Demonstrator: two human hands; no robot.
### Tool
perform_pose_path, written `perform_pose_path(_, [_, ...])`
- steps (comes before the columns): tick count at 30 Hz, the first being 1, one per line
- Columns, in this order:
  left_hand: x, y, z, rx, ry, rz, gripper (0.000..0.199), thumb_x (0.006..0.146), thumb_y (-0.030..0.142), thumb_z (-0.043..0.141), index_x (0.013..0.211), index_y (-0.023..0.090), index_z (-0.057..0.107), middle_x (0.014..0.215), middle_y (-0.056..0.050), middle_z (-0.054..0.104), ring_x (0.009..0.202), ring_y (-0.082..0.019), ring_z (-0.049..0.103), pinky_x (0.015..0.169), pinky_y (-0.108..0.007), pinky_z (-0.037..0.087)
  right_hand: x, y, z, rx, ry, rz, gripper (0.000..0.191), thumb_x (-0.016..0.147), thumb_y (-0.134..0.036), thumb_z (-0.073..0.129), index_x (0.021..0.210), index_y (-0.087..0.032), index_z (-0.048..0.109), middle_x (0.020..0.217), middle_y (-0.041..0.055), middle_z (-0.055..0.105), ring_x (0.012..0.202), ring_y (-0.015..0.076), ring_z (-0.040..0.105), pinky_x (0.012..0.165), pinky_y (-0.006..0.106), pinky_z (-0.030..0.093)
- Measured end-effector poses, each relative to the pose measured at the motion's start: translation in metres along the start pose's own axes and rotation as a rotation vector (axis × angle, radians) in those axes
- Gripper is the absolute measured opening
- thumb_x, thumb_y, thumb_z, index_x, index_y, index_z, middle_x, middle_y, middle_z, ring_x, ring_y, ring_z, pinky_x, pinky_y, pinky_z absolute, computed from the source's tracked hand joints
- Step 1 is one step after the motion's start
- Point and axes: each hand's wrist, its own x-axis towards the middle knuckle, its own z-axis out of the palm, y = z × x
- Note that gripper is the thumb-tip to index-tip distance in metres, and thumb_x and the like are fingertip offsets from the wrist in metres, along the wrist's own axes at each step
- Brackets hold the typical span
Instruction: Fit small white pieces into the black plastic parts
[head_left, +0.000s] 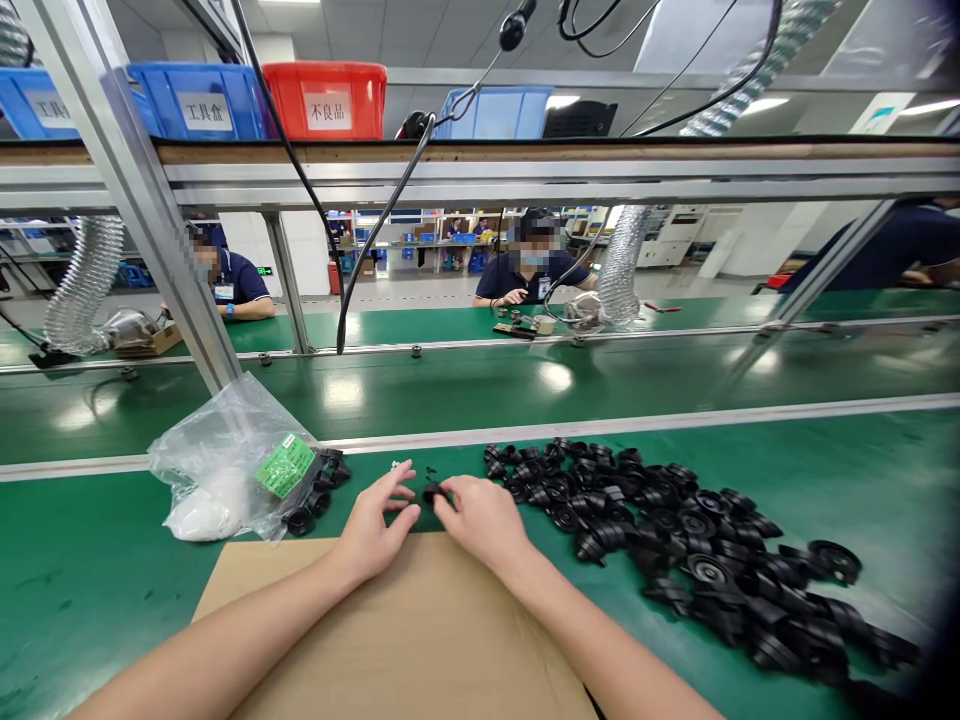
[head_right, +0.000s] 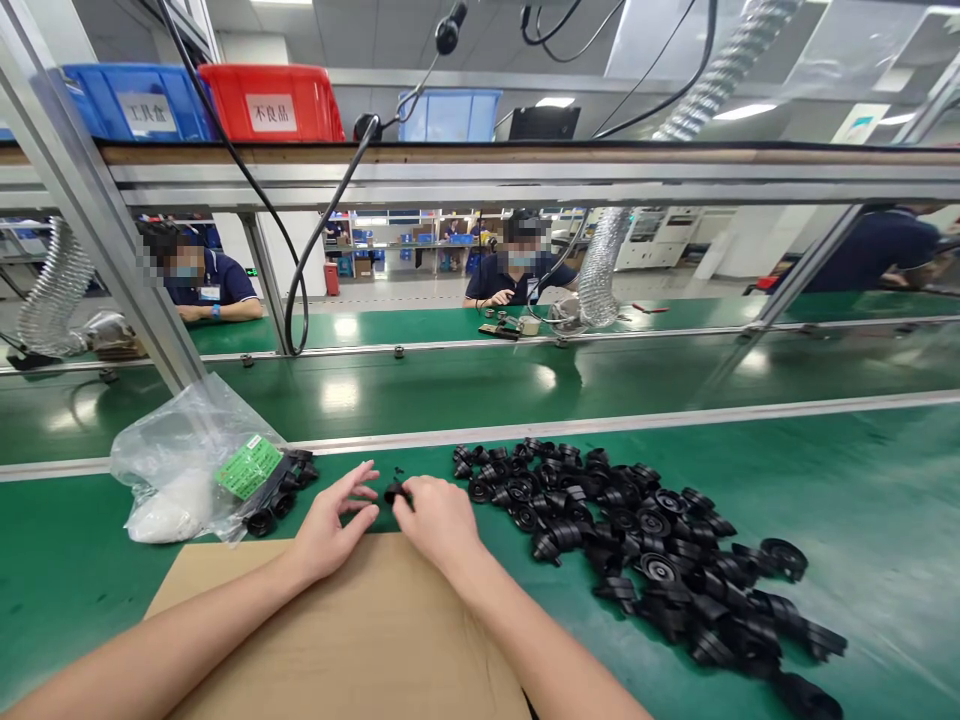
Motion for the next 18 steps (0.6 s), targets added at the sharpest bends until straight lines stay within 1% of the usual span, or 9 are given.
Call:
perform_pose_path(2, [0.004, -0.002, -0.007, 0.200, 0.085, 0.109, 0.043, 0.094, 0.023, 0.060, 0.137, 0.026, 0.060, 0.134, -0.011, 0.062, 0.117, -0.027, 0.061, 0.101, -0.045, 0.054, 0.005, 0.014, -0.010, -0.185, -0.015, 0.114, 0.016, 0.095, -0.021, 0.059, 0.088, -0.018, 0.074, 0.089, 0.0088, 0.073, 0.076, 0.0237, 0.068, 0.060, 0.030, 0.036])
perform_pose_path(4, [0.009, -0.004, -0.016, 0.373, 0.124, 0.182, 0.033, 0.095, 0.019, 0.058, 0.127, 0.025, 0.065, 0.126, -0.011, 0.063, 0.120, -0.028, 0.057, 0.106, -0.048, 0.049, 0.008, 0.025, -0.016, -0.299, -0.020, 0.190, 0.022, 0.095, -0.015, 0.056, 0.108, -0.014, 0.074, 0.099, 0.0120, 0.073, 0.080, 0.0253, 0.069, 0.062, 0.030, 0.040])
perform_pose_path(5, [0.011, -0.007, -0.020, 0.450, 0.130, 0.194, 0.032, 0.094, 0.017, 0.057, 0.124, 0.025, 0.066, 0.125, -0.011, 0.062, 0.120, -0.029, 0.055, 0.107, -0.050, 0.048, 0.008, 0.028, -0.016, -0.314, -0.018, 0.189, 0.029, 0.094, -0.013, 0.055, 0.119, -0.014, 0.071, 0.104, 0.0122, 0.072, 0.082, 0.0252, 0.070, 0.063, 0.031, 0.042])
perform_pose_path(7, [0.015, -0.011, -0.027, 0.608, 0.137, 0.185, 0.031, 0.092, 0.015, 0.058, 0.119, 0.024, 0.068, 0.126, -0.012, 0.059, 0.122, -0.032, 0.051, 0.105, -0.054, 0.046, 0.008, 0.029, -0.011, -0.280, -0.012, 0.121, 0.040, 0.096, -0.013, 0.054, 0.135, -0.016, 0.064, 0.111, 0.0105, 0.069, 0.086, 0.0239, 0.070, 0.066, 0.030, 0.045])
perform_pose_path(9, [0.018, -0.016, -0.031, 0.766, 0.142, 0.156, 0.028, 0.090, 0.015, 0.062, 0.114, 0.023, 0.071, 0.130, -0.013, 0.056, 0.125, -0.036, 0.047, 0.105, -0.060, 0.043, 0.006, 0.025, -0.002, -0.213, -0.035, 0.034, 0.040, 0.099, -0.017, 0.053, 0.137, -0.021, 0.063, 0.111, 0.0075, 0.068, 0.088, 0.0223, 0.069, 0.068, 0.030, 0.046])
perform_pose_path(11, [0.019, -0.020, -0.032, 0.875, 0.129, 0.125, 0.024, 0.089, 0.016, 0.064, 0.111, 0.022, 0.073, 0.134, -0.014, 0.054, 0.129, -0.038, 0.043, 0.106, -0.062, 0.041, 0.005, 0.019, 0.008, -0.166, -0.077, -0.025, 0.038, 0.102, -0.020, 0.051, 0.137, -0.025, 0.064, 0.109, 0.0059, 0.067, 0.089, 0.0216, 0.069, 0.070, 0.029, 0.047])
perform_pose_path(14, [0.019, -0.024, -0.032, 0.943, 0.101, 0.102, 0.023, 0.092, 0.018, 0.063, 0.111, 0.022, 0.074, 0.139, -0.014, 0.050, 0.134, -0.038, 0.039, 0.108, -0.061, 0.039, 0.004, 0.015, 0.018, -0.144, -0.134, -0.091, 0.040, 0.104, -0.023, 0.049, 0.142, -0.027, 0.060, 0.108, 0.0054, 0.065, 0.087, 0.0216, 0.068, 0.070, 0.030, 0.046])
perform_pose_path(18, [0.019, -0.028, -0.029, 0.996, 0.085, 0.114, 0.034, 0.094, 0.015, 0.058, 0.123, 0.026, 0.071, 0.144, -0.015, 0.046, 0.137, -0.038, 0.036, 0.110, -0.060, 0.036, 0.005, 0.017, 0.021, -0.133, -0.162, -0.131, 0.040, 0.105, -0.024, 0.047, 0.143, -0.028, 0.059, 0.107, 0.0053, 0.064, 0.081, 0.0212, 0.067, 0.069, 0.030, 0.044])
